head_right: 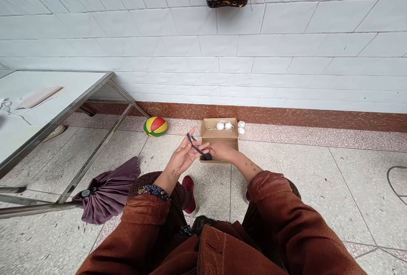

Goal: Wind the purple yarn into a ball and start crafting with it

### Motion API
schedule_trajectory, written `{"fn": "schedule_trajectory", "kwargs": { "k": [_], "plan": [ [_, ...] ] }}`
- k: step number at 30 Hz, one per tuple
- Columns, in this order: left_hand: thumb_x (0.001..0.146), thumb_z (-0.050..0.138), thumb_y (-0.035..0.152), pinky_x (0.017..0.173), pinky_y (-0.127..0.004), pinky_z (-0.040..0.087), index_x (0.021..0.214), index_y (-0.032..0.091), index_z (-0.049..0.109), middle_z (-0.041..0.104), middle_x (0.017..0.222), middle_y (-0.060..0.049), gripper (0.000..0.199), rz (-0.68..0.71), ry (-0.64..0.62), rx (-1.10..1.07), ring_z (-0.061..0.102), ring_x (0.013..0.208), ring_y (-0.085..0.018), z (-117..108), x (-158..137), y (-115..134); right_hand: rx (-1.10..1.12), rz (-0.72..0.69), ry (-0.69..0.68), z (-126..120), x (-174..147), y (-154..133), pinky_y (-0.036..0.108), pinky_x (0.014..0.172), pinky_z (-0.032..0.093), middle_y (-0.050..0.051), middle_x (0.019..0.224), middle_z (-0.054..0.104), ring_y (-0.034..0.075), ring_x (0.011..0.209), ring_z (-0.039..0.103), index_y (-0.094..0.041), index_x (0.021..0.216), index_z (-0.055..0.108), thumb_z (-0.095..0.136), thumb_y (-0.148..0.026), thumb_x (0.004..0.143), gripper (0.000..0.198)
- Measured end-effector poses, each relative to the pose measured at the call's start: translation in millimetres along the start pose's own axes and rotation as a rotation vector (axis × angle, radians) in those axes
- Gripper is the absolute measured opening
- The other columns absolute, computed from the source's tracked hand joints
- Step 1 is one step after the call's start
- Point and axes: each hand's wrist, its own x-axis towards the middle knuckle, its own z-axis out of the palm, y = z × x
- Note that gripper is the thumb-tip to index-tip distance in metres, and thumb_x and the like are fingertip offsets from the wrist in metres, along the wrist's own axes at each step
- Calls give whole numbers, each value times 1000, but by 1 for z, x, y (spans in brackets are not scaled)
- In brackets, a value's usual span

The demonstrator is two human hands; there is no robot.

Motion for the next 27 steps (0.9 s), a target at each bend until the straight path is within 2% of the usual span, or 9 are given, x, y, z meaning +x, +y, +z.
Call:
{"fn": "schedule_trajectory", "kwargs": {
  "k": [2, 6, 9, 13, 17, 23, 27],
  "plan": [
    [92, 68, 28, 114, -61, 33, 155, 34, 32, 75, 111, -5, 73, 64, 62, -16, 57, 133, -33, -2, 2, 4, -31, -23, -62, 2, -2, -9, 29, 74, 49, 6, 94, 74, 19, 82, 67, -19, 109, 69, 44, -30, 103, 28],
    [92, 68, 30, 116, -58, 33, 155, 40, 28, 72, 120, -4, 75, 173, 137, 7, 56, 134, -29, -8, 4, 8, -67, -40, -188, -5, -9, -25, 26, 67, 45, 2, 82, 71, 16, 69, 62, -20, 103, 69, 43, -30, 104, 28],
    [91, 70, 32, 116, -55, 34, 156, 39, 27, 72, 122, -6, 78, 159, 148, 58, 58, 133, -28, -12, 5, 7, -6, -98, -197, -13, -14, -34, 25, 67, 44, 2, 83, 71, 15, 71, 61, -20, 100, 70, 45, -33, 103, 28],
    [89, 73, 33, 114, -50, 36, 157, 30, 30, 75, 116, -9, 81, 68, 101, 158, 64, 124, -27, -15, 6, -1, 194, -140, -110, -28, -17, -46, 26, 74, 47, 2, 88, 72, 14, 77, 63, -19, 98, 70, 49, -35, 102, 27],
    [90, 71, 35, 110, -46, 39, 157, 29, 32, 76, 112, -9, 78, -40, 12, 255, 67, 117, -25, -17, 6, -11, 343, -108, 8, -45, -18, -54, 29, 78, 50, 3, 90, 74, 16, 81, 65, -19, 97, 70, 52, -38, 101, 27],
    [95, 64, 37, 105, -44, 40, 152, 24, 41, 76, 113, -16, 63, -214, -208, 377, 68, 116, -27, -15, 2, -25, 192, -152, 151, -50, -9, -42, 30, 76, 49, 4, 88, 71, 17, 80, 63, -20, 92, 71, 56, -37, 100, 24],
    [95, 64, 39, 105, -48, 39, 154, 25, 39, 76, 111, -16, 66, -256, -273, 336, 68, 116, -29, -10, 1, -27, 110, -152, 230, -46, 0, -24, 30, 75, 47, 4, 80, 67, 18, 78, 60, -20, 82, 70, 57, -39, 99, 28]
  ]
}}
